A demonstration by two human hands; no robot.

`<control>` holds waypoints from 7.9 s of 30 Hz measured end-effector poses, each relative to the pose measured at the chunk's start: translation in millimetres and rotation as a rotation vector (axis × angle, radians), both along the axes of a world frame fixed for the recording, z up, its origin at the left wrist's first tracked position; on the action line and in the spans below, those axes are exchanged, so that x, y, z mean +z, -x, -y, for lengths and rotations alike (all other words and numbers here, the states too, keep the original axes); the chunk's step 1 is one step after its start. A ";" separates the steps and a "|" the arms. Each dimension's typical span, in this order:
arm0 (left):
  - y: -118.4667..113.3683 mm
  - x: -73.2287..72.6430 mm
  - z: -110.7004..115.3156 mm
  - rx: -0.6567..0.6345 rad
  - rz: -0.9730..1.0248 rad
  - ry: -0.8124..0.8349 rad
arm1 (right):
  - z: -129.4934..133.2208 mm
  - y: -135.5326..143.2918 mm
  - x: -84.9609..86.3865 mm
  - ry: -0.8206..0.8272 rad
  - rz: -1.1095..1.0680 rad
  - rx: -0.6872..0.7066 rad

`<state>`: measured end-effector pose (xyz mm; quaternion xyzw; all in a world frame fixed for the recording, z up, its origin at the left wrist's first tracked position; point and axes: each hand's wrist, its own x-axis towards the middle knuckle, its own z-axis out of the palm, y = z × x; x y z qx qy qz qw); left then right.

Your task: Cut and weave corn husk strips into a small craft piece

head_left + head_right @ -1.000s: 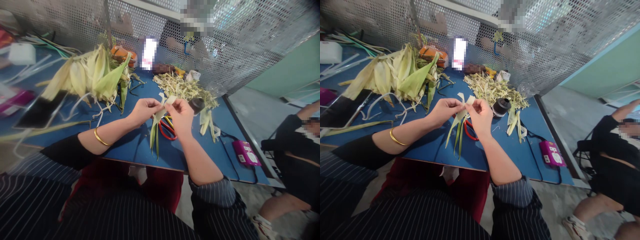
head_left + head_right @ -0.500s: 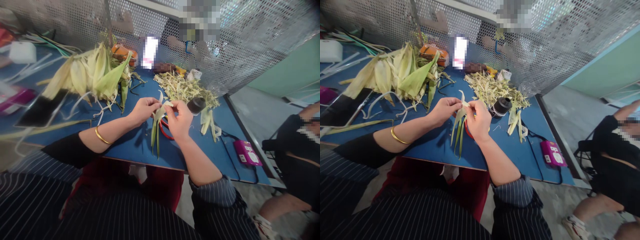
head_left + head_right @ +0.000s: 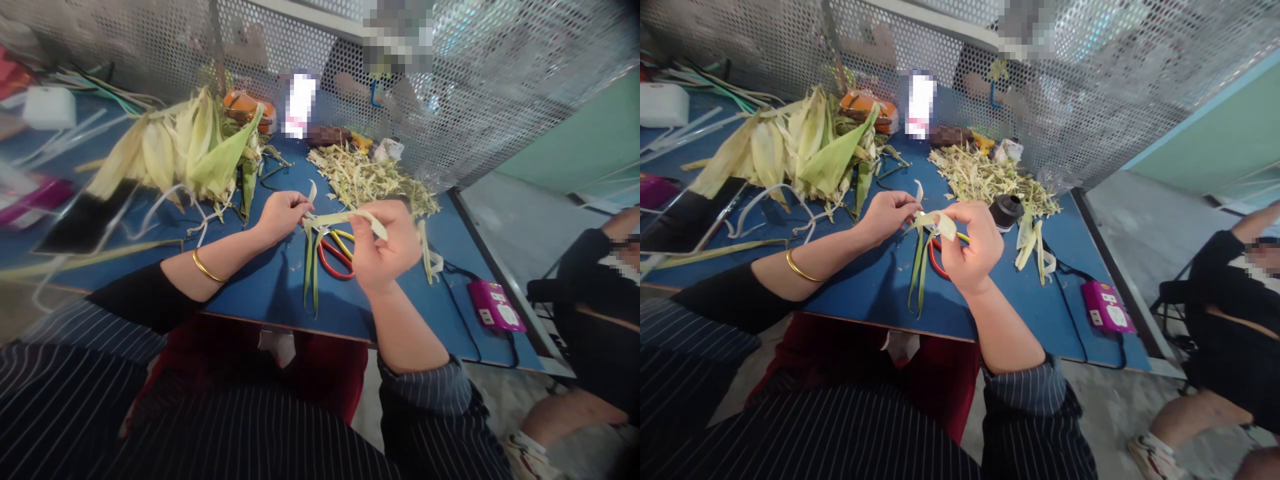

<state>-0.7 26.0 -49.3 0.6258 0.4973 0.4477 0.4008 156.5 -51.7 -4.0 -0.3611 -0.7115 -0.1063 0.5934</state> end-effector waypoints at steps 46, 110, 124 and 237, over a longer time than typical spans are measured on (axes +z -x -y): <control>25.3 28.3 -10.0 -0.123 -0.117 -0.200 | -55.7 -37.0 -13.7 1.018 -0.585 0.427; 7.0 36.1 22.1 -0.195 0.361 0.363 | -29.4 2.5 -20.1 1.107 -0.531 0.354; 5.9 36.0 23.3 -0.243 0.388 0.348 | -28.5 5.4 -18.9 1.151 -0.556 0.327; -2.5 25.9 22.3 -0.155 0.120 0.128 | -30.7 2.8 -23.9 1.179 -0.563 0.532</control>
